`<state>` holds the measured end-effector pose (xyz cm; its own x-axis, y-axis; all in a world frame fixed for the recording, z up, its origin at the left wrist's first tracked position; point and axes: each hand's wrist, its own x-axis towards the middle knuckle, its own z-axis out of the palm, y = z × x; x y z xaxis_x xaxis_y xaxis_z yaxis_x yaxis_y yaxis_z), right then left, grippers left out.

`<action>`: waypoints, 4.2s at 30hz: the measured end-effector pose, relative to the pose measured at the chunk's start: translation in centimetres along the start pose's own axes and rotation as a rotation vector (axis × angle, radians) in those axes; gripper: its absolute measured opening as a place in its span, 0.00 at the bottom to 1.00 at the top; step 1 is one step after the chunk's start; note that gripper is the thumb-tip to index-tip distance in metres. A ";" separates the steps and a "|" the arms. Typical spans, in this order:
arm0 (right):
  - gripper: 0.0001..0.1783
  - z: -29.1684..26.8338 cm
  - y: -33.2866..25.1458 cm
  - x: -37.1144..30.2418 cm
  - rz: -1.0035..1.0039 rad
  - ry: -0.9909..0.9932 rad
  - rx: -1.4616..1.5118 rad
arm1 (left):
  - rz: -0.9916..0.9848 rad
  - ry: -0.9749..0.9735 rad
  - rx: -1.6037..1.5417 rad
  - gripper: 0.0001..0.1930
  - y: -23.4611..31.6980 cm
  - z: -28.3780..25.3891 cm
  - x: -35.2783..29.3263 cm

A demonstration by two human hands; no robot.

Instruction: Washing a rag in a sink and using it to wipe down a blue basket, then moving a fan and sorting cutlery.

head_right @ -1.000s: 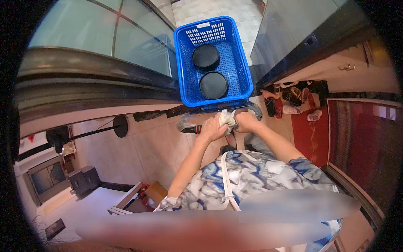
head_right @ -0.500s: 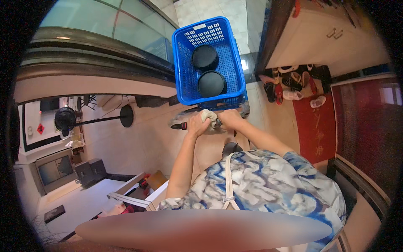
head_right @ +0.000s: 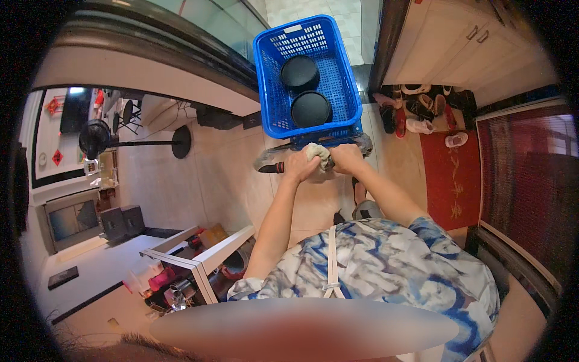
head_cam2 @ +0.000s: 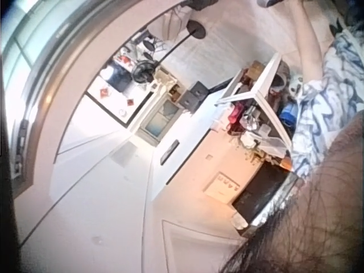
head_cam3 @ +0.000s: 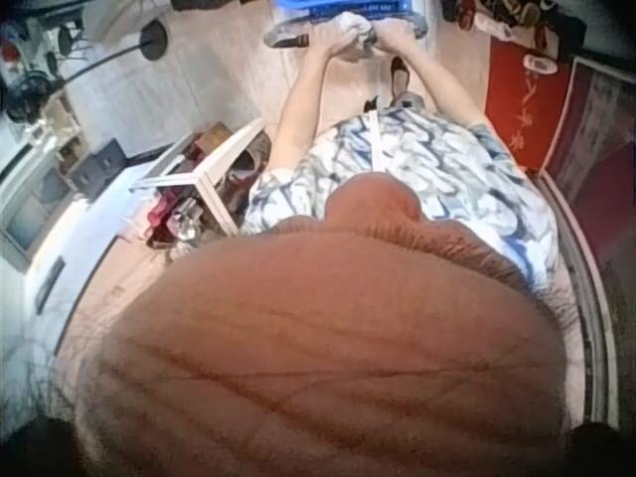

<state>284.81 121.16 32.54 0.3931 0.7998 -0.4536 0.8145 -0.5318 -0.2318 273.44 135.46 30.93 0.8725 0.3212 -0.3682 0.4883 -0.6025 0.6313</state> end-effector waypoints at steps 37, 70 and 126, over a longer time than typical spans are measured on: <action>0.15 3.8 -14.6 -4.8 -0.495 -0.021 0.291 | -0.577 -0.026 0.040 0.23 -5.7 -5.2 -15.2; 0.18 -10.9 -9.3 -7.3 -0.788 -1.044 0.241 | -0.926 0.114 -0.216 0.20 10.8 -7.9 -19.7; 0.26 -38.2 -8.2 58.7 -0.573 0.087 -0.504 | -0.832 0.713 -0.937 0.27 -3.4 -39.9 32.6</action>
<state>317.49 183.13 40.72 -0.1338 0.9425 -0.3062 0.9890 0.1468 0.0197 300.94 177.15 44.02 0.0209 0.7928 -0.6092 0.4391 0.5401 0.7180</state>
